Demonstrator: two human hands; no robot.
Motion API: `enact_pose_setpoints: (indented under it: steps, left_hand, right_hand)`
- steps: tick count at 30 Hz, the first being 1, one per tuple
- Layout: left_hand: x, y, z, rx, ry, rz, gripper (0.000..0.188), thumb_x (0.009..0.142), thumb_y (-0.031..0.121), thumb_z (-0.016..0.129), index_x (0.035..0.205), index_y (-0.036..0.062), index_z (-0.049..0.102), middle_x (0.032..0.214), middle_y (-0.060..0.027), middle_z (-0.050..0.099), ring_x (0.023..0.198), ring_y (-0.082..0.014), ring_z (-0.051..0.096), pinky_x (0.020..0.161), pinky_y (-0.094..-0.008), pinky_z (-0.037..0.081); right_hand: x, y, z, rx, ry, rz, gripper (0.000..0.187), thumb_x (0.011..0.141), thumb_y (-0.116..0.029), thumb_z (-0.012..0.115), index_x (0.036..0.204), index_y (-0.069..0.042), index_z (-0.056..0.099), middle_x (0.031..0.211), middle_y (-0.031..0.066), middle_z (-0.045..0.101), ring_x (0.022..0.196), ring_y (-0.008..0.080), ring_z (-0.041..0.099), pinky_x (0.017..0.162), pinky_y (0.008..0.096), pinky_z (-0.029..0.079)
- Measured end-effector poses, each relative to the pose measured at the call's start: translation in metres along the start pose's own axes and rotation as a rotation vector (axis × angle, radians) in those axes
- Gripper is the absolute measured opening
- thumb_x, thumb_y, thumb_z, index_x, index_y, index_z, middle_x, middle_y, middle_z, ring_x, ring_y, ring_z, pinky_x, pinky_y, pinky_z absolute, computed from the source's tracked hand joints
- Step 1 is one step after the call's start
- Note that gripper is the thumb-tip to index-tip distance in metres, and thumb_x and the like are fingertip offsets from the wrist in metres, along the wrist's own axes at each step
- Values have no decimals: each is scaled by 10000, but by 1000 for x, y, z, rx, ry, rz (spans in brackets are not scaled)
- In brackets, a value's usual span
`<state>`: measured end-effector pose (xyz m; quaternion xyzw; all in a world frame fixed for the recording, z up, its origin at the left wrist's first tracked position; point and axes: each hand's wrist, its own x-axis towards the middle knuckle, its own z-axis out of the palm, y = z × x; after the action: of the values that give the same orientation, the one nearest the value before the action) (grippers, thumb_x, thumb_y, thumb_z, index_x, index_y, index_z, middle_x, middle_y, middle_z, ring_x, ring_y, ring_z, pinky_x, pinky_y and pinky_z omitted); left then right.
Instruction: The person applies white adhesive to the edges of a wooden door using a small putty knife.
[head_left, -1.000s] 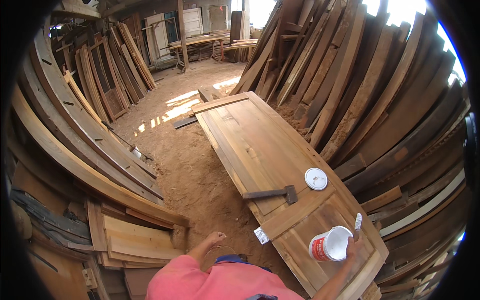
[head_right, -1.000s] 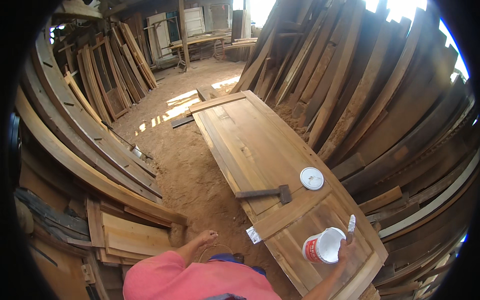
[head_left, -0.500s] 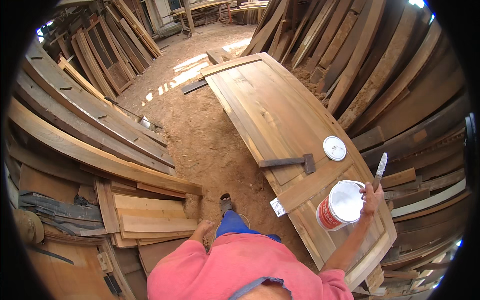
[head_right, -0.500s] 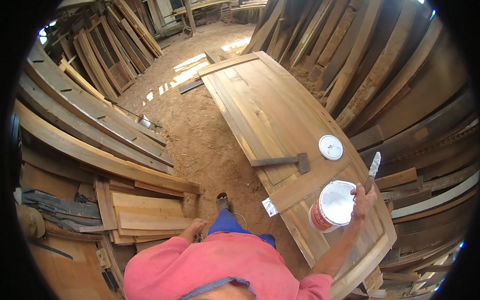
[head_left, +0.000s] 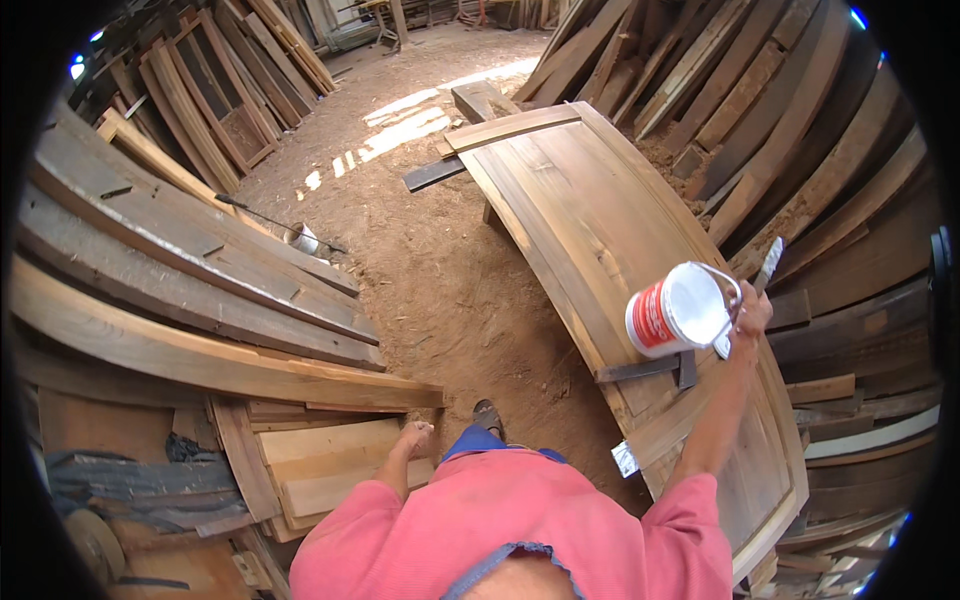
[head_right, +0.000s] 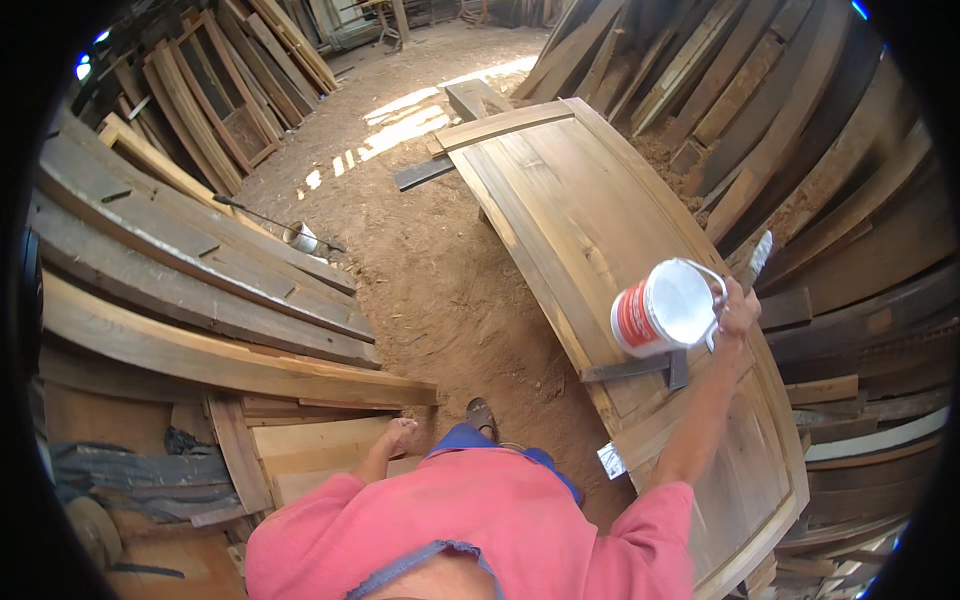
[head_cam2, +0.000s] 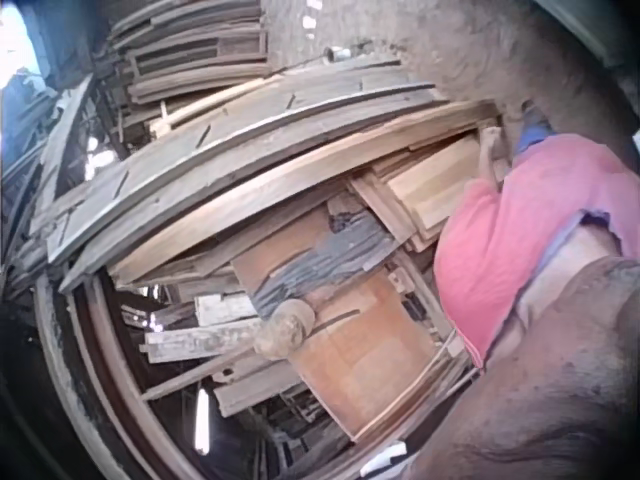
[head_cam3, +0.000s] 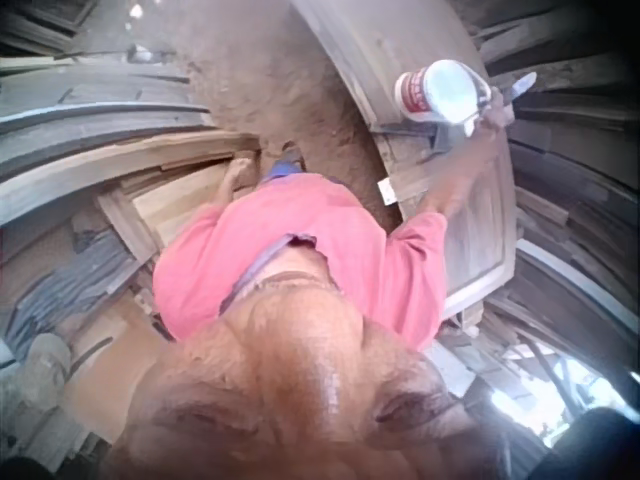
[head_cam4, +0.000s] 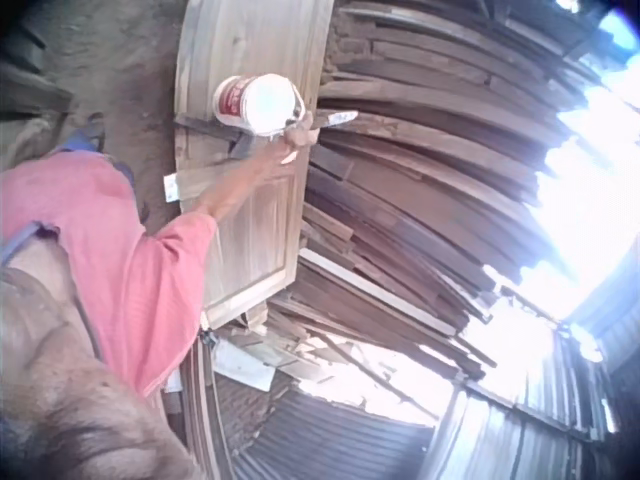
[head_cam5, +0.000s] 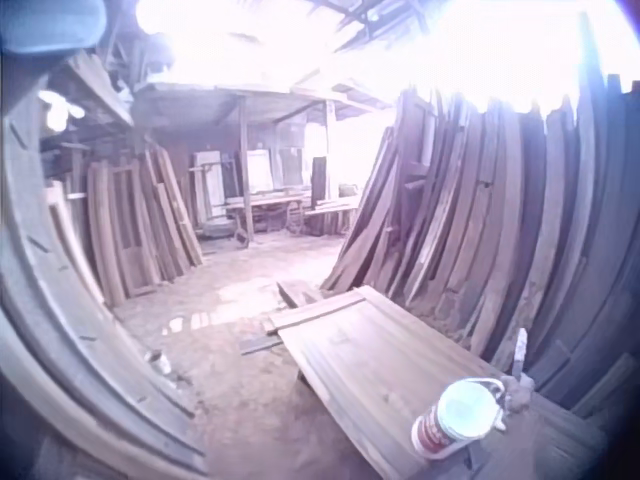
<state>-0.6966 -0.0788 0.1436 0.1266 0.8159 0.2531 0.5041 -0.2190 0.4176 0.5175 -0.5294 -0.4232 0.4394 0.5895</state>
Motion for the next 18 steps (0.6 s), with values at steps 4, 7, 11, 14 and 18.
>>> enact_pose_setpoints:
  steps: [4, 7, 11, 14, 18]
  left_hand:
    - [36, 17, -71, 33, 49, 69, 338, 938, 291, 646, 1136, 22, 694, 829, -8, 670, 675, -99, 565, 595, -299, 457]
    - [47, 61, -88, -28, 62, 70, 372, 943, 289, 644, 1195, 16, 669, 922, -34, 691, 733, -97, 583, 639, -292, 476]
    - [52, 86, -96, -113, 51, 41, 444, 946, 293, 640, 1276, -3, 623, 1079, -88, 703, 844, -125, 629, 736, -290, 510]
    - [61, 81, -85, 16, 9, 82, 488, 945, 309, 642, 1320, -1, 596, 1125, -88, 700, 954, -167, 644, 833, -320, 506]
    - [80, 148, -36, 100, -151, 76, 513, 943, 348, 630, 1337, 22, 590, 1218, -143, 686, 1103, -233, 638, 930, -345, 480]
  right_hand:
    - [34, 43, 76, 90, -23, 53, 167, 862, -107, 662, 944, 17, 587, 728, 99, 655, 481, 91, 521, 425, 209, 406]
    - [56, 75, 109, 81, 10, 111, 173, 843, -78, 657, 950, 38, 588, 739, 106, 659, 533, 107, 557, 456, 218, 427]
    - [81, 92, 146, 88, 20, 63, 157, 808, -51, 671, 915, 38, 598, 739, 102, 664, 545, 113, 575, 469, 244, 441]
    - [107, 111, 139, -378, 211, -19, 227, 801, -117, 682, 942, 48, 615, 776, 158, 677, 625, 222, 615, 555, 342, 475]
    - [137, 91, 77, -1030, 377, -245, 384, 872, -282, 652, 1095, 31, 637, 864, 214, 689, 823, 382, 680, 768, 466, 529]
